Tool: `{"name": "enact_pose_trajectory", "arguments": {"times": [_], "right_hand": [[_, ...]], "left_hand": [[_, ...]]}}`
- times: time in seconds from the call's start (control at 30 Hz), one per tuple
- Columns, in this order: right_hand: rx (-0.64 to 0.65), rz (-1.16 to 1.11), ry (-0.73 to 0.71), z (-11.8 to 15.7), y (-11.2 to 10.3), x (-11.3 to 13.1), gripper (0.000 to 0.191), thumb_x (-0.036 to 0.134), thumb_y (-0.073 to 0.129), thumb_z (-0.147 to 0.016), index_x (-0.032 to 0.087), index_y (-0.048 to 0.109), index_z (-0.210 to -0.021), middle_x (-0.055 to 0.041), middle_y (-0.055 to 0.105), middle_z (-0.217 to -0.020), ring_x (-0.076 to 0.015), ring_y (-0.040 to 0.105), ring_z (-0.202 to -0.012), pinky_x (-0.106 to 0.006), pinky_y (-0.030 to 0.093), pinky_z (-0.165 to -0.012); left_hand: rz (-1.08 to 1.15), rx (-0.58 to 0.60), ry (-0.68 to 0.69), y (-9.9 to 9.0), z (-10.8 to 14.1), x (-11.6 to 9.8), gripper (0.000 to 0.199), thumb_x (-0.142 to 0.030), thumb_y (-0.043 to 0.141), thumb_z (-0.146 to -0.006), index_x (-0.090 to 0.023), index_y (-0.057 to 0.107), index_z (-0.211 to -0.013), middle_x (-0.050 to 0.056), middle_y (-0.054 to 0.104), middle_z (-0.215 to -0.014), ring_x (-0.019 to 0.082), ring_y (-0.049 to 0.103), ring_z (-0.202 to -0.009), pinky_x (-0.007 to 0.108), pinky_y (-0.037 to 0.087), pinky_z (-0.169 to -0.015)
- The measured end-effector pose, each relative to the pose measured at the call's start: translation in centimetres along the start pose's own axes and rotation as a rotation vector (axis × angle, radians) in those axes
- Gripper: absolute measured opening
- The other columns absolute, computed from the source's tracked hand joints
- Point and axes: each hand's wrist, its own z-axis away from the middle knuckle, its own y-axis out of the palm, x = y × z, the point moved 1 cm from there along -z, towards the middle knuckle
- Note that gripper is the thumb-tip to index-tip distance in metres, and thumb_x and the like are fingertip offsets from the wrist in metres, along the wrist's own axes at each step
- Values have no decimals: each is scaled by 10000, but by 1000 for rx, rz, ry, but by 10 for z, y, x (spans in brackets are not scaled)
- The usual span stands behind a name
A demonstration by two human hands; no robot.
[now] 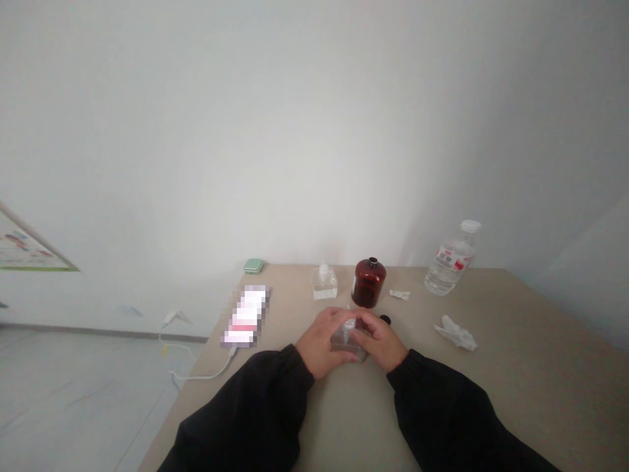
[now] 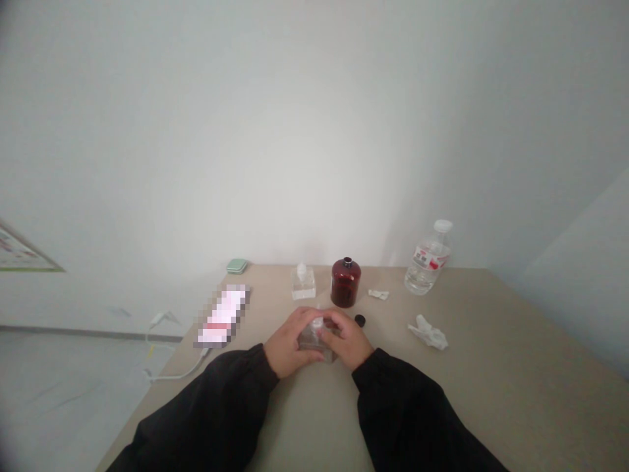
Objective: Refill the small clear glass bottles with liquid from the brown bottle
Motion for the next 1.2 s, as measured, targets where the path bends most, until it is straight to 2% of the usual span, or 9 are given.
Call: {"name": "enact_pose_trajectory", "arguments": {"times": [0.17,0.37,0.6,0.8,1.07,1.2], "right_hand": [[-21,-4,13,1,-1,4,427,555,506,-897,199,651,-1085,-96,683,-1040,-252,639,-982,-414,506,-900],[-1,8,-16,0,0,2,490,569,631,-811,177,642,-1104,-110,655,-1040,-259,641,-947,-411,523,-850],[-38,25,-16,1,0,6,461,590,469,-909,210,668,-1079,-99,679,-1052,-266,625,-1015,-430,485,-931],[3,6,-24,0,1,3,482,583,609,-826,191,649,-1103,-97,653,-1014,-255,638,-946,-415,517,-869],[-24,-25,26,1,1,6,467,581,485,-902,198,624,-1128,-104,671,-1105,-262,628,-1039,-428,488,-950],[-14,-30,39,1,1,3,460,562,590,-842,208,601,-1135,-101,665,-1103,-258,638,-1002,-428,506,-916]], "left_hand": [[-4,-1,10,0,0,1,731,-332,809,-709,-273,474,-1355,85,543,-1249,283,486,-1175,459,381,-1053],[-4,5,-14,0,-1,-1,739,-334,827,-690,-264,491,-1344,92,542,-1231,287,501,-1157,462,394,-1046],[-14,-8,0,-1,0,-1,726,-340,814,-707,-259,480,-1347,90,544,-1255,284,494,-1176,463,388,-1054],[-18,4,-8,0,-1,-2,737,-341,828,-692,-248,489,-1339,90,551,-1235,278,501,-1156,454,393,-1047],[-8,0,-6,0,0,3,758,-335,812,-709,-261,455,-1373,94,526,-1256,281,488,-1177,467,384,-1058],[-10,8,-19,2,2,5,785,-353,826,-689,-277,453,-1376,94,516,-1254,286,489,-1175,479,386,-1059]]}}
